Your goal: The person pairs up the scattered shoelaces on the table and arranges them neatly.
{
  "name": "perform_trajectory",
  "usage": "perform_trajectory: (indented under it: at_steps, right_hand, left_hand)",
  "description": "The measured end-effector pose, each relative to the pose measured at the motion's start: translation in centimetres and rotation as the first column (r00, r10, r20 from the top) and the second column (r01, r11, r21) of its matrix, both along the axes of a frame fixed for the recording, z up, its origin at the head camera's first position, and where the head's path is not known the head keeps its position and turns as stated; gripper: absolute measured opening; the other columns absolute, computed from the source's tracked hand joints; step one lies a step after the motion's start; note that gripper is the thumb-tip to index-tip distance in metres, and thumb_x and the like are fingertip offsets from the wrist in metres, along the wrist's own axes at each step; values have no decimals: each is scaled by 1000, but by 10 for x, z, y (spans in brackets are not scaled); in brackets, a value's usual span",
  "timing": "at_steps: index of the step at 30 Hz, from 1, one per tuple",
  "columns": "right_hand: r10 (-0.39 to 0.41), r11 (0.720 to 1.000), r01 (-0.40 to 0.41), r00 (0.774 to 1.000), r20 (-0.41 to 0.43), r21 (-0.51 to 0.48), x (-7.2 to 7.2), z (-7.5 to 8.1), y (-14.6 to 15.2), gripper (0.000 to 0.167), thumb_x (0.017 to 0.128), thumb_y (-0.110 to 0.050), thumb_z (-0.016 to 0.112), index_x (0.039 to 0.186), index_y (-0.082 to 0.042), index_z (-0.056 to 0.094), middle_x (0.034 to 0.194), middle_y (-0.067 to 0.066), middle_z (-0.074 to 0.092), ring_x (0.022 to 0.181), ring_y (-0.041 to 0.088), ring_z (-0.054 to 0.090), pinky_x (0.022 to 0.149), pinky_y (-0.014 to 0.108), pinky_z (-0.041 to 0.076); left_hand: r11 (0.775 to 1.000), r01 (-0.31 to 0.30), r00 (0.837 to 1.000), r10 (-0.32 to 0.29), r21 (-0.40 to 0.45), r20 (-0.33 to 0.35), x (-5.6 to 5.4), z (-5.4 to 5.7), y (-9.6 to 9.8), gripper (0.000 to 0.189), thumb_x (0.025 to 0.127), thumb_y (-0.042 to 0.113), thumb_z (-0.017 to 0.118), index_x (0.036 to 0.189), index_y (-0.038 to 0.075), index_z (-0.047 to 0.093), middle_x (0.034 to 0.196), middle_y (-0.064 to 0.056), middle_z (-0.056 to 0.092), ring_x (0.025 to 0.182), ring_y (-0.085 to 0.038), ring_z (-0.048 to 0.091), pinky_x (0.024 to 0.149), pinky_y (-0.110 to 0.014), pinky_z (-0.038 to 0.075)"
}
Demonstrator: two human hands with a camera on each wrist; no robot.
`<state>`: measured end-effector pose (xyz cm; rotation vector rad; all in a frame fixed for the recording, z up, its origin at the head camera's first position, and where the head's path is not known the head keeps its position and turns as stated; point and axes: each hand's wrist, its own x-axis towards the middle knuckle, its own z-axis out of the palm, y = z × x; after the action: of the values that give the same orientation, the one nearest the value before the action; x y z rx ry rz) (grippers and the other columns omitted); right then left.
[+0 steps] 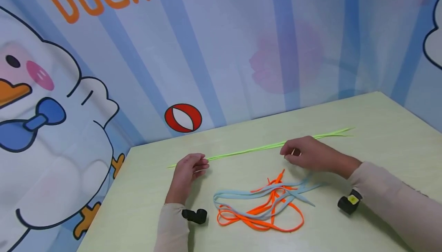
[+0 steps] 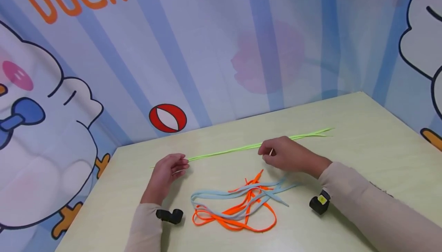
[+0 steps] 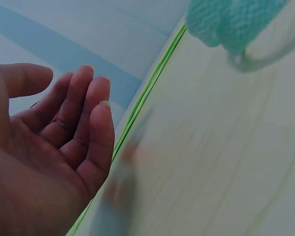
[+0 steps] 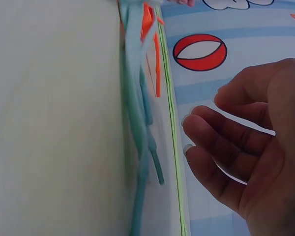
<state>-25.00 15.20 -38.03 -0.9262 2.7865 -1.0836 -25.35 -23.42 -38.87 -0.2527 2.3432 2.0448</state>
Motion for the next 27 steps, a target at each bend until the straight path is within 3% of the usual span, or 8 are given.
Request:
perform_trajectory:
  at_steps: [8,13,21,27]
  right_hand:
    - [161,986,-162,986,38,44,10,-7,-14,15,92,-11,69,107,-13,73,100,-7,68,84,8,62,75,29,54]
    - [238,966,-243,969,62,83,13,-9,-18,21,90,-6,67,107,-14,75,99,-10,65,81,5,61,74,28,53]
    - [212,959,-233,967,139,164,20,-1,-26,20,86,-8,74,98,-24,75,89,-11,58,82,11,55,72,29,51]
    - [207,949,-231,970,130,215,25,2,-30,20,84,-7,74,88,-26,69,84,-12,55,79,11,52,71,29,49]
  left_hand:
    - [992,84,996,-80,-93,41,4,-2,9,38,103,31,54,128,3,62,111,-11,70,99,-23,69,89,-34,54]
    - [986,116,993,-113,-119,30,4,-1,12,38,103,31,54,127,3,62,110,-11,70,100,-25,69,88,-34,54]
    - [978,163,987,-161,-132,30,4,2,15,39,103,33,56,126,1,62,111,-14,70,99,-24,69,90,-36,53]
    - [972,185,983,-182,-143,34,4,2,15,40,103,34,56,126,2,62,110,-13,70,100,-24,69,89,-35,54]
